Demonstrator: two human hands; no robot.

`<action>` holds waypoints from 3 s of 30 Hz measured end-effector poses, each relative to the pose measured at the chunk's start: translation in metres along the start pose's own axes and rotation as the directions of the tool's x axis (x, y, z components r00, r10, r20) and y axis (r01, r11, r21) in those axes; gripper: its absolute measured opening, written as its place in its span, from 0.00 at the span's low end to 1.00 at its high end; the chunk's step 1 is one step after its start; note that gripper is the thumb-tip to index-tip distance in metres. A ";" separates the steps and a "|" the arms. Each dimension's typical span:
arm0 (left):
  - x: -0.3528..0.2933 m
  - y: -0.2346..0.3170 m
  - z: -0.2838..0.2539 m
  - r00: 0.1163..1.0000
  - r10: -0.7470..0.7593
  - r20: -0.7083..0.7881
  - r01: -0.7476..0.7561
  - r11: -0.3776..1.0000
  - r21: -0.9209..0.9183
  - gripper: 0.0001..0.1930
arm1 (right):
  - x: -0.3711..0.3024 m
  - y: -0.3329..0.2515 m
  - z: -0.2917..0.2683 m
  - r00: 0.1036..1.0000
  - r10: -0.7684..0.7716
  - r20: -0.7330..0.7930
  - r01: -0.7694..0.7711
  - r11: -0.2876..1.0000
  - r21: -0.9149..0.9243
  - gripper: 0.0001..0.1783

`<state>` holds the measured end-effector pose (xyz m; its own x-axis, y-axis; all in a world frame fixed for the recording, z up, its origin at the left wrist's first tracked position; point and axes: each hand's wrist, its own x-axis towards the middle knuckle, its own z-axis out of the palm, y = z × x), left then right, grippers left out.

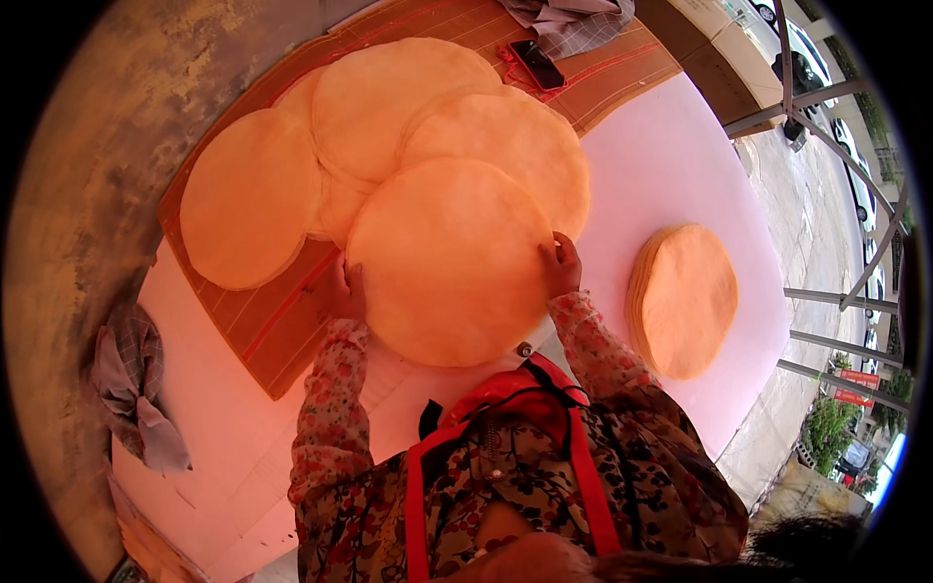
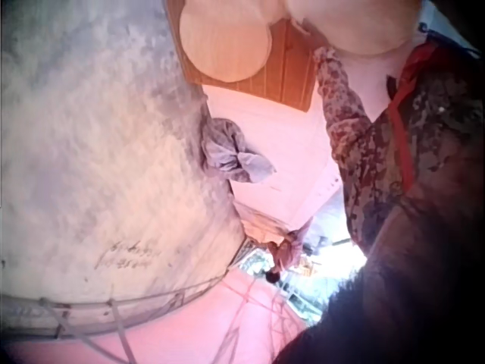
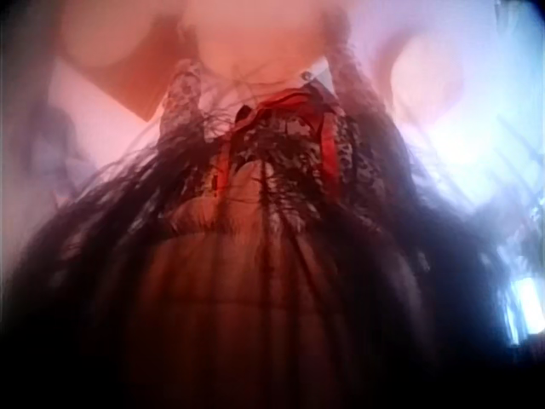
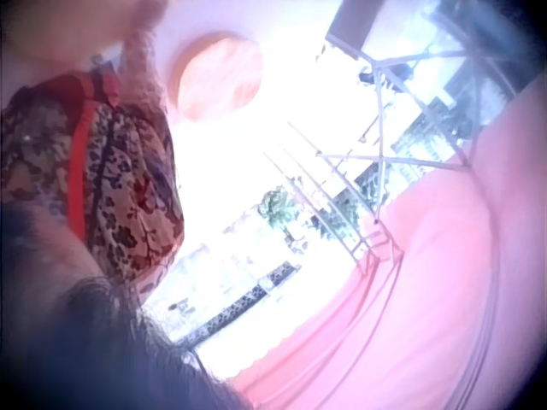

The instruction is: The person stacks circular pancake-like wrappers on a table, peeling them individually from one pile and placing them onto another.

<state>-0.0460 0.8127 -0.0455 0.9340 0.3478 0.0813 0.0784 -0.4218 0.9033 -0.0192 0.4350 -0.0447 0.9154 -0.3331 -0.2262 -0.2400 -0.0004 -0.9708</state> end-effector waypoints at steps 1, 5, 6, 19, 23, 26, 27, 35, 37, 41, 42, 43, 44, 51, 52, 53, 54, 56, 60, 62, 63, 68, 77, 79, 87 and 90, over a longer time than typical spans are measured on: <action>0.001 -0.001 0.000 0.999 -0.040 0.027 0.040 0.999 0.009 0.23 | -0.001 -0.002 0.000 1.000 0.016 0.003 -0.016 1.000 0.013 0.19; 0.008 0.008 -0.011 0.976 -0.179 0.120 0.194 0.973 -0.126 0.21 | -0.001 0.001 -0.015 0.997 0.061 0.044 -0.058 0.996 -0.073 0.24; 0.007 0.002 -0.018 0.963 -0.212 0.167 0.253 0.925 -0.283 0.20 | -0.006 -0.008 -0.012 0.994 0.040 0.097 -0.040 0.999 0.002 0.27; -0.027 0.243 0.068 0.865 -0.109 0.490 0.325 0.865 -0.382 0.13 | -0.017 -0.128 -0.202 0.989 -0.121 0.080 0.091 0.946 0.310 0.35; -0.076 0.298 0.198 0.775 0.025 0.632 0.438 0.700 -0.564 0.13 | -0.019 -0.155 -0.340 0.980 -0.150 -0.134 0.173 0.968 0.182 0.30; -0.116 0.332 0.276 0.722 0.021 0.692 0.506 0.665 -0.549 0.13 | -0.017 -0.169 -0.416 0.967 -0.142 -0.211 0.172 0.976 0.133 0.30; -0.129 0.338 0.299 0.703 0.016 0.711 0.537 0.643 -0.546 0.13 | -0.014 -0.166 -0.445 0.964 -0.144 -0.224 0.173 0.979 0.112 0.29; -0.218 0.294 0.382 0.715 -0.176 0.677 0.533 0.764 -0.364 0.13 | 0.027 -0.097 -0.547 0.992 -0.020 -0.123 0.032 0.995 0.093 0.32; -0.235 0.250 0.407 0.775 -0.193 0.602 0.455 0.832 -0.318 0.13 | 0.046 -0.058 -0.554 0.996 -0.049 -0.075 0.053 0.998 0.044 0.31; -0.237 0.241 0.409 0.787 -0.193 0.587 0.401 0.881 -0.249 0.13 | 0.058 -0.036 -0.561 0.990 0.000 -0.142 -0.011 0.997 -0.078 0.29; -0.238 0.238 0.408 0.797 -0.177 0.577 0.392 0.879 -0.271 0.13 | 0.058 -0.038 -0.557 0.990 0.018 -0.136 -0.028 0.997 -0.069 0.29; -0.237 0.238 0.408 0.806 -0.157 0.570 0.380 0.876 -0.297 0.12 | 0.056 -0.044 -0.552 0.991 0.010 -0.132 -0.019 0.998 -0.065 0.29; -0.239 0.238 0.407 0.814 -0.163 0.557 0.377 0.878 -0.295 0.12 | 0.055 -0.050 -0.546 0.992 0.003 -0.127 -0.011 0.998 -0.061 0.29; -0.244 0.228 0.416 0.811 -0.226 0.540 0.447 0.834 -0.323 0.11 | 0.063 -0.040 -0.560 0.997 -0.060 -0.057 0.062 0.998 0.024 0.28; -0.243 0.223 0.419 0.800 -0.243 0.548 0.465 0.828 -0.313 0.11 | 0.065 -0.035 -0.560 0.996 -0.053 -0.071 0.053 0.999 -0.004 0.28; -0.243 0.219 0.422 0.801 -0.251 0.544 0.464 0.834 -0.299 0.11 | 0.067 -0.031 -0.560 0.995 -0.047 -0.085 0.045 0.998 -0.033 0.28; -0.241 0.220 0.422 0.802 -0.261 0.537 0.462 0.840 -0.283 0.12 | 0.068 -0.028 -0.558 0.995 -0.040 -0.096 0.035 0.998 -0.058 0.27; -0.240 0.222 0.421 0.825 -0.250 0.507 0.385 0.906 -0.179 0.14 | 0.069 -0.030 -0.562 0.993 -0.104 -0.063 0.072 0.921 -0.383 0.28; -0.242 0.255 0.406 0.906 -0.143 0.399 0.164 0.986 -0.018 0.22 | 0.053 -0.030 -0.564 0.983 -0.171 -0.058 0.109 0.816 -0.568 0.32; -0.240 0.263 0.406 0.936 -0.028 0.350 0.022 1.000 0.021 0.27 | 0.040 -0.014 -0.576 0.981 -0.105 -0.163 0.028 0.910 -0.414 0.33; -0.238 0.265 0.404 0.941 0.055 0.334 -0.088 0.992 0.085 0.29 | 0.033 -0.007 -0.580 0.976 -0.060 -0.207 -0.011 0.945 -0.326 0.34; -0.236 0.244 0.422 0.943 0.127 0.308 -0.168 0.980 0.110 0.33 | 0.005 0.004 -0.552 0.988 -0.041 -0.149 0.041 0.999 -0.008 0.31; -0.240 0.220 0.444 0.941 0.132 0.311 -0.063 0.973 -0.221 0.27 | 0.003 0.010 -0.532 0.972 -0.044 -0.231 0.062 0.995 0.074 0.26; -0.244 0.229 0.446 0.961 0.149 0.233 -0.126 0.986 -0.111 0.27 | 0.006 0.013 -0.529 0.971 -0.116 -0.208 0.115 0.993 -0.019 0.26; -0.245 0.231 0.442 0.989 0.137 0.056 -0.141 0.986 0.092 0.23 | -0.001 -0.019 -0.534 0.934 -0.349 -0.081 0.058 0.369 -0.928 0.37; -0.240 0.237 0.443 0.984 0.106 0.141 -0.125 0.983 0.137 0.24 | -0.020 -0.072 -0.484 0.877 -0.450 0.167 0.331 0.315 -0.889 0.38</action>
<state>-0.0969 0.2588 -0.0372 0.9769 0.1794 0.1158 0.0079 -0.5724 0.8200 -0.1770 -0.0147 0.0687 0.9650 -0.1342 0.2252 -0.0599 -0.9491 -0.3092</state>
